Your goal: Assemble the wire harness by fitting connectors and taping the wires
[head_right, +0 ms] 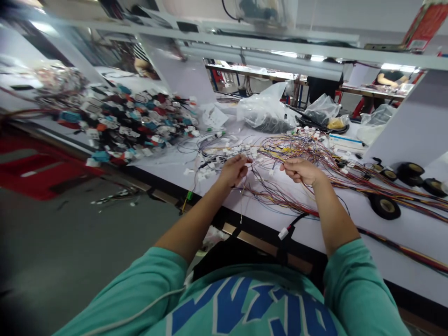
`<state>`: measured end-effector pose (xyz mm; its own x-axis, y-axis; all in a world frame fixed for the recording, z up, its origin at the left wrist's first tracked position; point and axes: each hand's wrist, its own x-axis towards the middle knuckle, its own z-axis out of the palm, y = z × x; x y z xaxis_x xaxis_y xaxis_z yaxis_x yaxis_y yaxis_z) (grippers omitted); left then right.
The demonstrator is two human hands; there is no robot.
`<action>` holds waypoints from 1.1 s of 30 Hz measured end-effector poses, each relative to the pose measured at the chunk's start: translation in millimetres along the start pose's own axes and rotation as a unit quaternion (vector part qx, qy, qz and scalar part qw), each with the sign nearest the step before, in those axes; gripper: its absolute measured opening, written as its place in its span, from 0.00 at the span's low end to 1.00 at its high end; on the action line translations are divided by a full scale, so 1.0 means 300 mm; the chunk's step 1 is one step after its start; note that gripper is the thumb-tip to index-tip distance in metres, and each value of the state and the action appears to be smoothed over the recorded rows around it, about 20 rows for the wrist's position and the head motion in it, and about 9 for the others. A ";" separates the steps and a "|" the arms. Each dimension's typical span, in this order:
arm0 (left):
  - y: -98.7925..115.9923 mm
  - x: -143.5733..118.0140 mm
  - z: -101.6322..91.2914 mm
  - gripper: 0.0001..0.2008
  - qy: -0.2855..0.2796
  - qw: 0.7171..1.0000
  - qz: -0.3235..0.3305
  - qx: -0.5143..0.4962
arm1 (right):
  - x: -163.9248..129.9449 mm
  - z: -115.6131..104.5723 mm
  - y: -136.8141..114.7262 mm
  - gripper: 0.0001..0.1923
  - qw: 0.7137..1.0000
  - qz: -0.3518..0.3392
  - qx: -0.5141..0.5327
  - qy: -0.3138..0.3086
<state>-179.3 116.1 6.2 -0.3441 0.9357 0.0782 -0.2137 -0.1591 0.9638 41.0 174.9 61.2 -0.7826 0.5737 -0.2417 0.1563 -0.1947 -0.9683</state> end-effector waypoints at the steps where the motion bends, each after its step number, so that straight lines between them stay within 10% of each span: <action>1: 0.012 0.006 -0.010 0.07 0.040 0.997 -0.019 -0.056 | 0.000 -0.001 -0.001 0.07 1.000 0.000 -0.001 0.000; 5: 0.052 0.017 -0.034 0.05 0.149 0.975 -0.051 -0.159 | -0.002 0.001 -0.004 0.07 1.000 -0.004 -0.004 -0.004; 20: 0.160 0.128 -0.166 0.17 0.195 0.944 -0.029 -0.265 | 0.007 0.014 0.002 0.11 0.999 0.012 -0.001 -0.049; 27: 0.143 0.248 -0.050 0.06 0.138 0.984 -0.033 -0.112 | 0.021 0.018 0.019 0.11 0.998 0.017 0.007 -0.064; 33: 0.072 0.090 0.044 0.06 0.050 0.995 -0.082 0.021 | 0.009 -0.014 0.005 0.09 0.999 -0.013 0.036 -0.029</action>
<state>-181.0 142.0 32.7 -0.3977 0.9114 -0.1056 -0.2365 0.0093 0.9716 41.7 179.4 58.8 -0.8196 0.5329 -0.2102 0.0927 -0.2388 -0.9666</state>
